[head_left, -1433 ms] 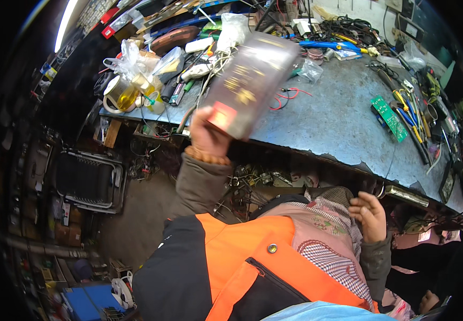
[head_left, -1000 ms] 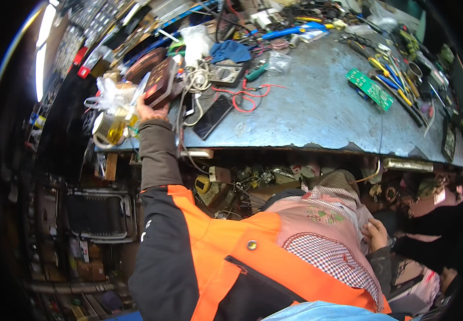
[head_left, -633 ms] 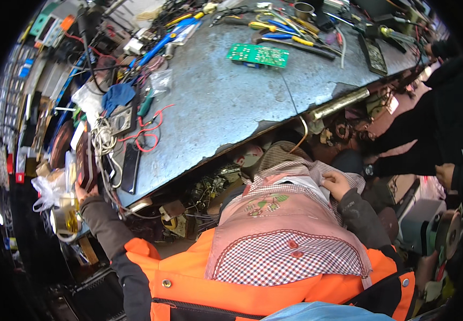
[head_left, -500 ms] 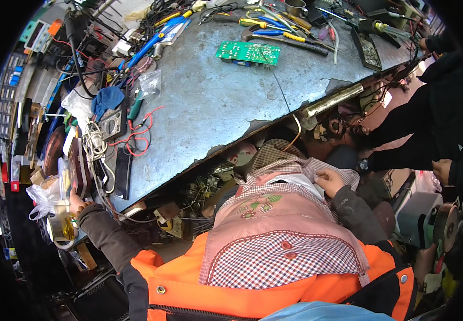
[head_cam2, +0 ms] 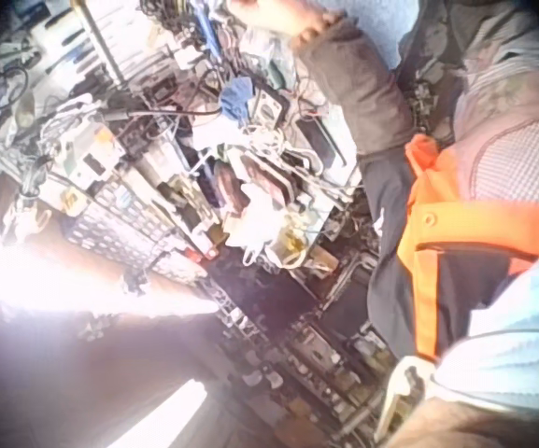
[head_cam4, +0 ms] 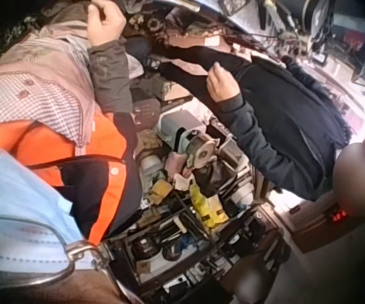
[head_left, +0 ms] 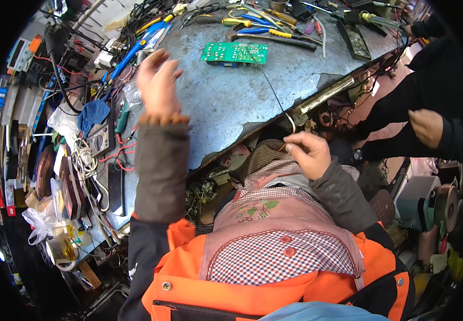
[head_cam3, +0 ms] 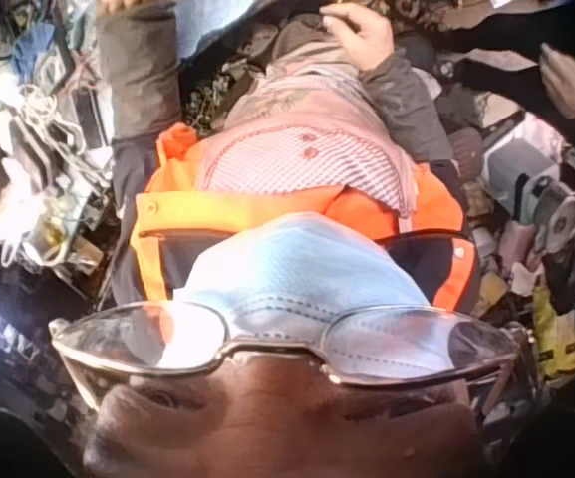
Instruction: The person handles a small tin containing electronic components, then picks up and inspects a green circuit board, turning it over and examining both sides. The person also briefly handles a small red booklet and a blue cloth on the workbench.
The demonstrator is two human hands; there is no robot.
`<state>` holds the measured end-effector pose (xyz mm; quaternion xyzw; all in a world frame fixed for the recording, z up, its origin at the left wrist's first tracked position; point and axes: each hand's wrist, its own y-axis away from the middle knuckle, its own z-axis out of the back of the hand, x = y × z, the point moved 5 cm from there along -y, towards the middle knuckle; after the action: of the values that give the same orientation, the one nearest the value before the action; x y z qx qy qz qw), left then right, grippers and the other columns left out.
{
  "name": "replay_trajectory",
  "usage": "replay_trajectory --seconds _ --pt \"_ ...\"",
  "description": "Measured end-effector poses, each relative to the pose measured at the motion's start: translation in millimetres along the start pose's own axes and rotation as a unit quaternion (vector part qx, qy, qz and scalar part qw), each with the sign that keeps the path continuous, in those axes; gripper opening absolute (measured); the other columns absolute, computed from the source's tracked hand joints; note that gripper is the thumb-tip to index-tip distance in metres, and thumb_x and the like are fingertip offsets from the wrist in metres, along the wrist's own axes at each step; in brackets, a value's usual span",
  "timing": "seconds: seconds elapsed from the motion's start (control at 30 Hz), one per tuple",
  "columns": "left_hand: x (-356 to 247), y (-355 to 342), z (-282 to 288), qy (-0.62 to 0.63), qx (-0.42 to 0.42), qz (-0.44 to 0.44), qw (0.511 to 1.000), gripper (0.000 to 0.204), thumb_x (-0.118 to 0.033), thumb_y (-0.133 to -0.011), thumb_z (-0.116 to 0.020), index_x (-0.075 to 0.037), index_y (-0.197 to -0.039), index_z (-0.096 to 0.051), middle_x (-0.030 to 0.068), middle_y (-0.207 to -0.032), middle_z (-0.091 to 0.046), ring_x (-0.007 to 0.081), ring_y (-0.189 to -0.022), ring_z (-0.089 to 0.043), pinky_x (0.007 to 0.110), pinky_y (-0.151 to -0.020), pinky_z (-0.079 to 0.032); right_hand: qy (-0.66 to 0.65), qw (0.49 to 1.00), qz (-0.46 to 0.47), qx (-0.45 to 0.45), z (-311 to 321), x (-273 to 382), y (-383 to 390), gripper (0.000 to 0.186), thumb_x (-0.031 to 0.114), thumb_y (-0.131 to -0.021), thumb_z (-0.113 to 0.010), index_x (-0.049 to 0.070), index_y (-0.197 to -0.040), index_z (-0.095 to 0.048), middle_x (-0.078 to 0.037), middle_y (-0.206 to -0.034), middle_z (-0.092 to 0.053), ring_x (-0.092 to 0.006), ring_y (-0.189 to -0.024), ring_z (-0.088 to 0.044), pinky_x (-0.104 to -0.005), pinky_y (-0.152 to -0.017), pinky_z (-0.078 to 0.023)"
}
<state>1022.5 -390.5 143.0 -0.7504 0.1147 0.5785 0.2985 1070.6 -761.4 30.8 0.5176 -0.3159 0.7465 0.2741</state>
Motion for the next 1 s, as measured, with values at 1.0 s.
replay_trajectory --seconds 1.0 --pt "74.4 1.6 -63.7 0.055 0.120 0.244 0.961 0.028 0.001 -0.092 -0.068 0.006 -0.119 -0.076 0.0107 -0.095 -0.076 0.0146 -0.070 -0.066 0.030 -0.063 -0.059 0.069 0.969 0.133 -0.195 33.0 0.1 -160.9 0.029 0.018 -0.103 -0.067 0.004 -0.128 -0.072 -0.012 -0.128 -0.075 -0.0250 -0.120 -0.070 -0.0374 -0.099 -0.054"
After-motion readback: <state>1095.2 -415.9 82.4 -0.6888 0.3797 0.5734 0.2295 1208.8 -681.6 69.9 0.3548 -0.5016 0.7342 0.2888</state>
